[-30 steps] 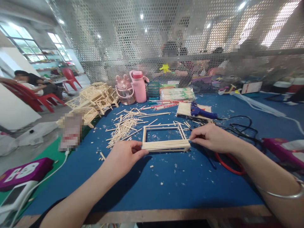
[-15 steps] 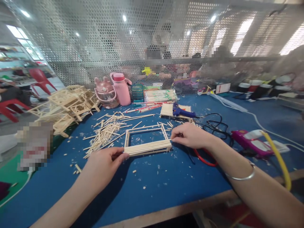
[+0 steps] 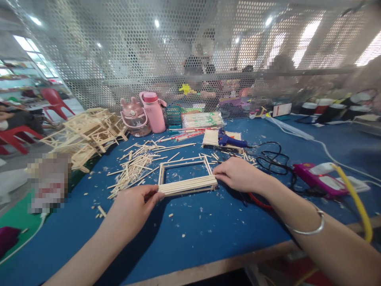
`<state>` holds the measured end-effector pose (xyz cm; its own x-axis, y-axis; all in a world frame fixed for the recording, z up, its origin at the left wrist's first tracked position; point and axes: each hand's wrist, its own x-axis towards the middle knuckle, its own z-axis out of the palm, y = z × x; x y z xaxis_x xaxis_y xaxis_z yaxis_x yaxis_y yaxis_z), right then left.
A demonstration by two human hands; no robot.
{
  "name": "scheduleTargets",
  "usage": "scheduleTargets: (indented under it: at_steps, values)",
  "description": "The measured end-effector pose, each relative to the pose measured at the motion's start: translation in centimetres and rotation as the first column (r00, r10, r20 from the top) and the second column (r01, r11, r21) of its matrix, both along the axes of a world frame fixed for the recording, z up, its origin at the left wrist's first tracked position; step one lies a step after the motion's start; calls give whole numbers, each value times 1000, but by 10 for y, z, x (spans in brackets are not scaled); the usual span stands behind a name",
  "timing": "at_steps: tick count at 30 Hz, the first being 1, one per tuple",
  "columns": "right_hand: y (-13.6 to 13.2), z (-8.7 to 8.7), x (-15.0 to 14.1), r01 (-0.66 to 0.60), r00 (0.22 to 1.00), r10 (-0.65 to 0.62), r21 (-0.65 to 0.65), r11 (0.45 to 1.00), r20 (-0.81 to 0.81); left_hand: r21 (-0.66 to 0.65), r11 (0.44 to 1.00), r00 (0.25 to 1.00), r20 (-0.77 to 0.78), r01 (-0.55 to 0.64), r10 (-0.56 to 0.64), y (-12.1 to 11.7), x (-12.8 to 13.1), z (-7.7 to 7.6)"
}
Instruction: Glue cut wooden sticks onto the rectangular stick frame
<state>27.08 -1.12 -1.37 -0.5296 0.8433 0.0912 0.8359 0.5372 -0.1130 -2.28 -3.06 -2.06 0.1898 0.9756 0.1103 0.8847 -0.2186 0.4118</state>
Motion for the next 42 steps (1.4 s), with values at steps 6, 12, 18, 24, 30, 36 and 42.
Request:
scheduleTargets:
  at_steps: [6,12,18,24,30,36,42]
  values:
    - [1,-2,-2,-33,999,33,10,999,8,-64,997,997,53,-47,50,-3,3,6]
    - [0,-3,-1,-64,996,61,-47,997,-58,-223,972,964,232,-80,132,-7,3,6]
    - [-2,-4,-4,-59,998,59,-18,998,-22,-220,973,964,240,-65,118,-8,3,5]
    - [-1,-4,-6,-43,999,42,35,998,29,-206,978,962,257,-43,96,-6,0,3]
    - [6,2,17,7,979,23,145,989,-203,-235,969,953,272,-69,134,-3,-1,0]
    - [10,-2,22,129,914,45,396,909,-402,257,950,975,176,-175,132,-11,4,-1]
    - [-2,-10,-14,-15,967,128,451,892,-221,664,679,949,-216,315,-228,-12,64,20]
